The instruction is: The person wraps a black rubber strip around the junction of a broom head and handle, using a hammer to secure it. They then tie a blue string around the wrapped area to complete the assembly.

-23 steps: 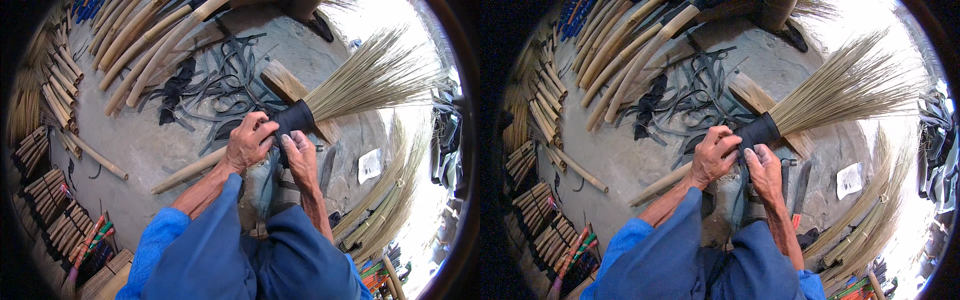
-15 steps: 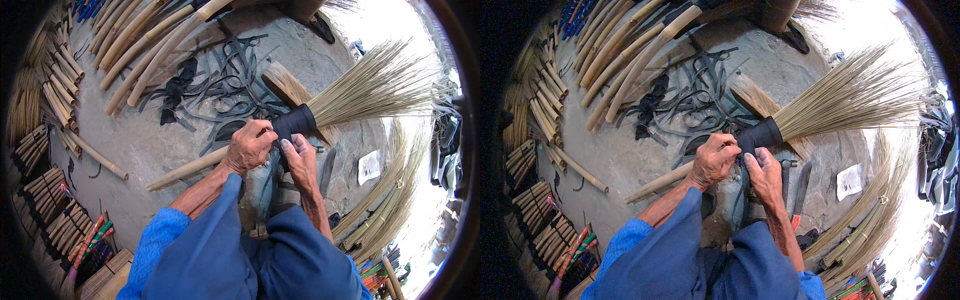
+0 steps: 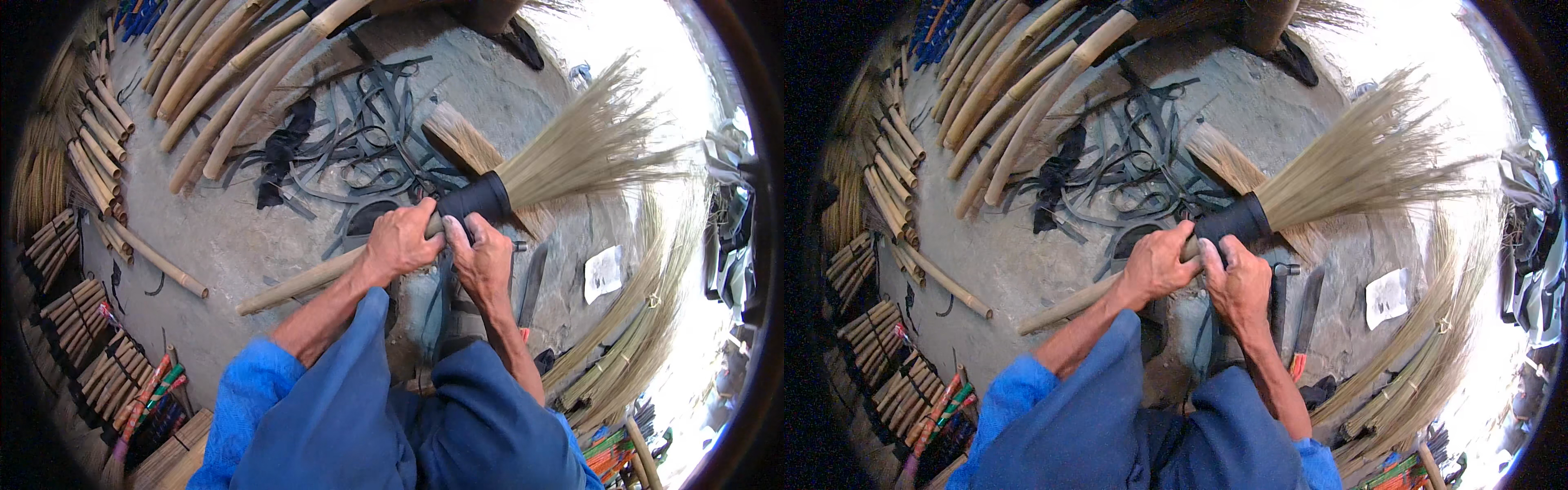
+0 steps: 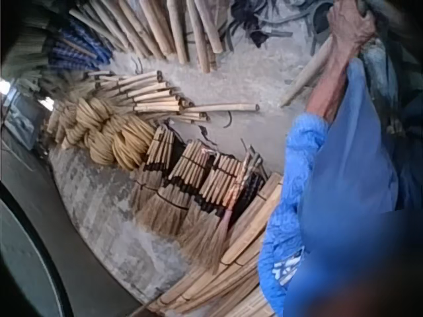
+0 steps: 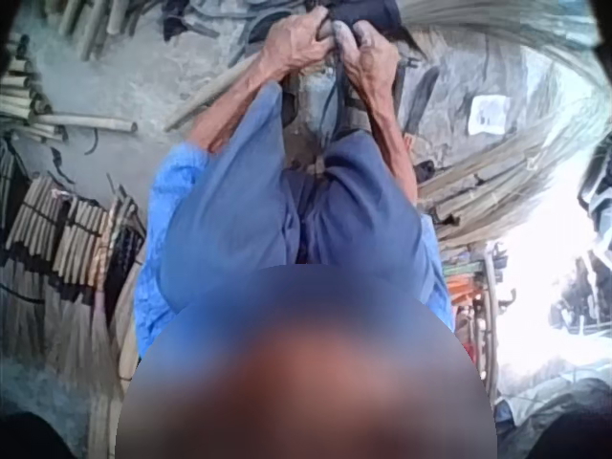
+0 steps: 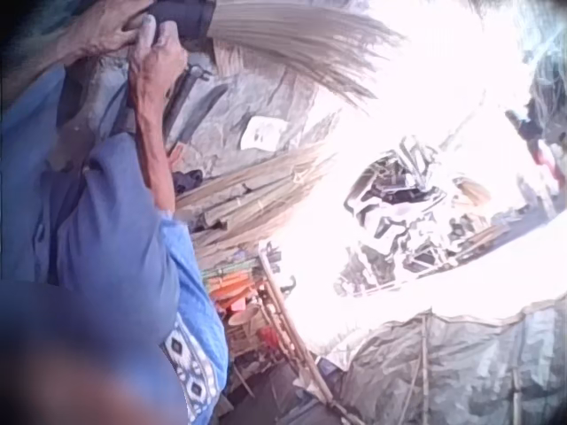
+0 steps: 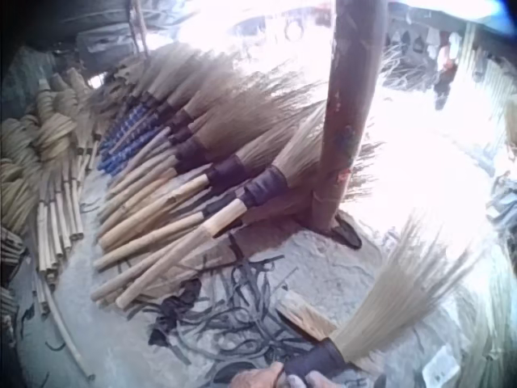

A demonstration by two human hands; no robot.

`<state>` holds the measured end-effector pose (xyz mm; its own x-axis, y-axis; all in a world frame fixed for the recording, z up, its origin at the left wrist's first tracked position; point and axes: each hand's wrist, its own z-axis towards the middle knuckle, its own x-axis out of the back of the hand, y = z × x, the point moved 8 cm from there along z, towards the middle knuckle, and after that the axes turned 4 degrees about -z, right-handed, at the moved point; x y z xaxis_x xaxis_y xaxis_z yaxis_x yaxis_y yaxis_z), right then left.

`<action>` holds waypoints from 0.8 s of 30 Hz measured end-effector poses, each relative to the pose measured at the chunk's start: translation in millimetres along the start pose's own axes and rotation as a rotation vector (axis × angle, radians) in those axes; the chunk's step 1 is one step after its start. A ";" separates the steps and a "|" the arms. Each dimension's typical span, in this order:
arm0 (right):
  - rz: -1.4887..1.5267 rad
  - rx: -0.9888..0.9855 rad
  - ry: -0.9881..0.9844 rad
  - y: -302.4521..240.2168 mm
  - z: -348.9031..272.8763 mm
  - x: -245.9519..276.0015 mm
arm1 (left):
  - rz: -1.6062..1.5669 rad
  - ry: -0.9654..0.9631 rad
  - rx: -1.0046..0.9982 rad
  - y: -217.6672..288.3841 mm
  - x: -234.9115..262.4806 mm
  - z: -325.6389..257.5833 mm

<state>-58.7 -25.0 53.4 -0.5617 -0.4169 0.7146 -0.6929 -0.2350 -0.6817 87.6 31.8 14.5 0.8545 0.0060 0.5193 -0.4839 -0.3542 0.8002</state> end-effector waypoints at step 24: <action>0.476 -0.208 -0.177 58.5 -9.1 -36.6 | 0.082 0.373 -0.081 -3.5 14.3 -10.2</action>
<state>-82.8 -15.5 -11.3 -0.7626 -0.5808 0.2848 -0.4652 0.1867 -0.8653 99.6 42.7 22.1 0.6920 0.3255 0.6443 -0.5739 -0.2933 0.7646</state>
